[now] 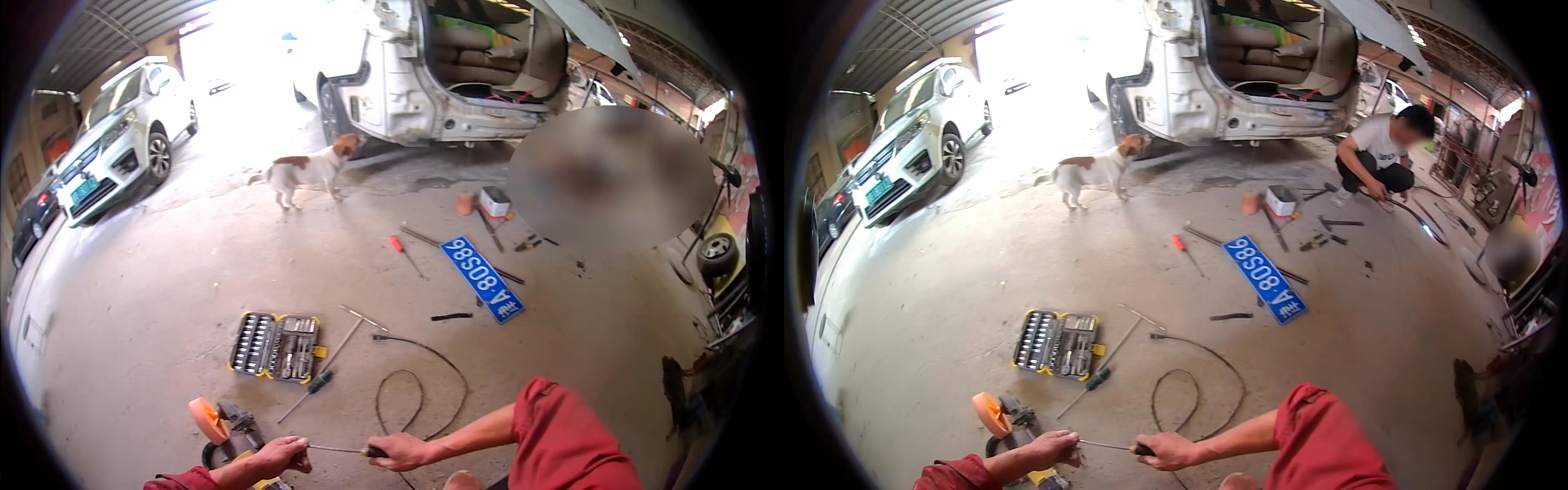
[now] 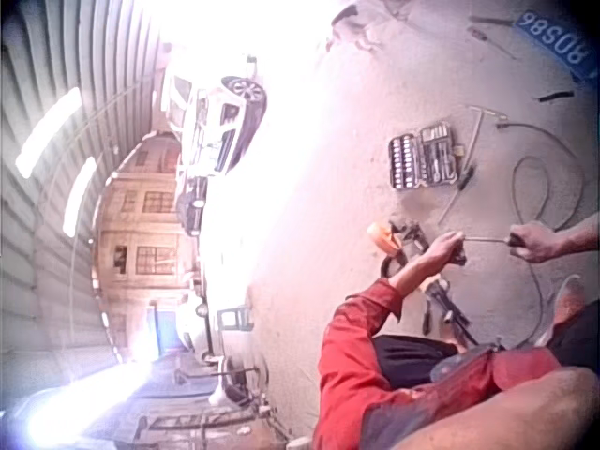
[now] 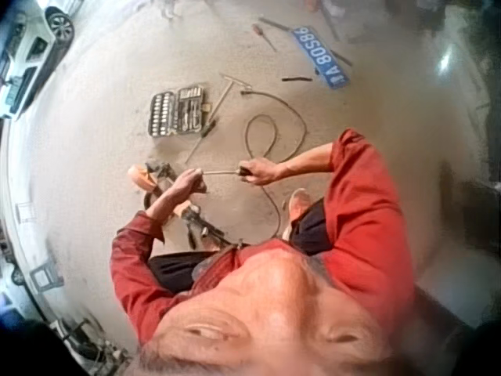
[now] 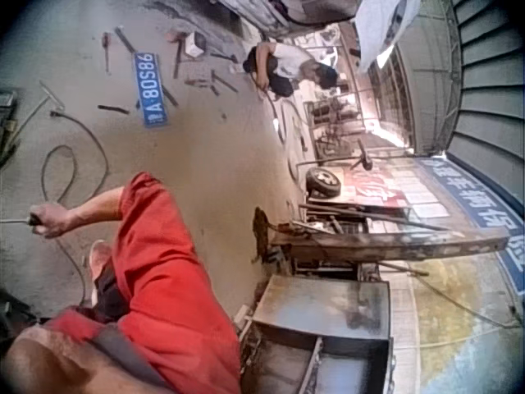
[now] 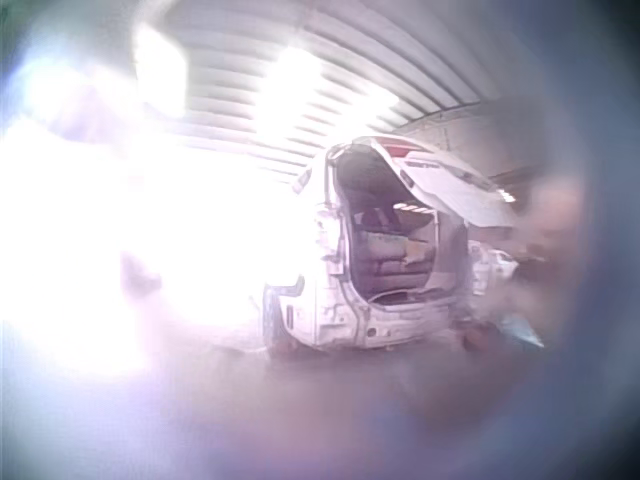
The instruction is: The person disassembles a yellow power tool using a screwdriver and a hammer. They remove the casing and internal components, then reassemble the tool and test it by turning it on.
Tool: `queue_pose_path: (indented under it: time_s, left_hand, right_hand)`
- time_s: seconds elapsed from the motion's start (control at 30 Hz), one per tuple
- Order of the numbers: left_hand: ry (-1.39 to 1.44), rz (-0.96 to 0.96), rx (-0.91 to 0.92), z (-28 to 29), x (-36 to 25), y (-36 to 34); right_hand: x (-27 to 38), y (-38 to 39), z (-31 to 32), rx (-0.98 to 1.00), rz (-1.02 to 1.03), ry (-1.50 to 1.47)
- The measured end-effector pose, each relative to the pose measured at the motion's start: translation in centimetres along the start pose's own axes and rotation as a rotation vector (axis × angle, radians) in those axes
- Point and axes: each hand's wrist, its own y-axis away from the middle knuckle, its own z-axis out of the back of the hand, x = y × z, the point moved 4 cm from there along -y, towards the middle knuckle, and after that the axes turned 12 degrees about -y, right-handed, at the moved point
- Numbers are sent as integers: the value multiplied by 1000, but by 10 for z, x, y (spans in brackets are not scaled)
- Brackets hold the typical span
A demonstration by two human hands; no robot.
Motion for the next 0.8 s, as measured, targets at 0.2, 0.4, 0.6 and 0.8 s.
queue_pose_path:
  time_s: [0.2, 0.4, 0.6, 0.8]
  left_hand:
    - [3, 8, -81, 8, 5, 13]
    - [-54, -38, -32, -10, -9, 15]
    - [-66, -10, 2, -5, -8, 15]
    - [-122, 11, 27, -2, -4, 15]
  right_hand:
    - [-11, -5, -15, -19, 41, 39]
    - [-4, 3, -3, -5, -68, 34]
    - [-10, 0, -6, 14, -82, 45]
    - [-13, -1, -5, -4, -35, 61]
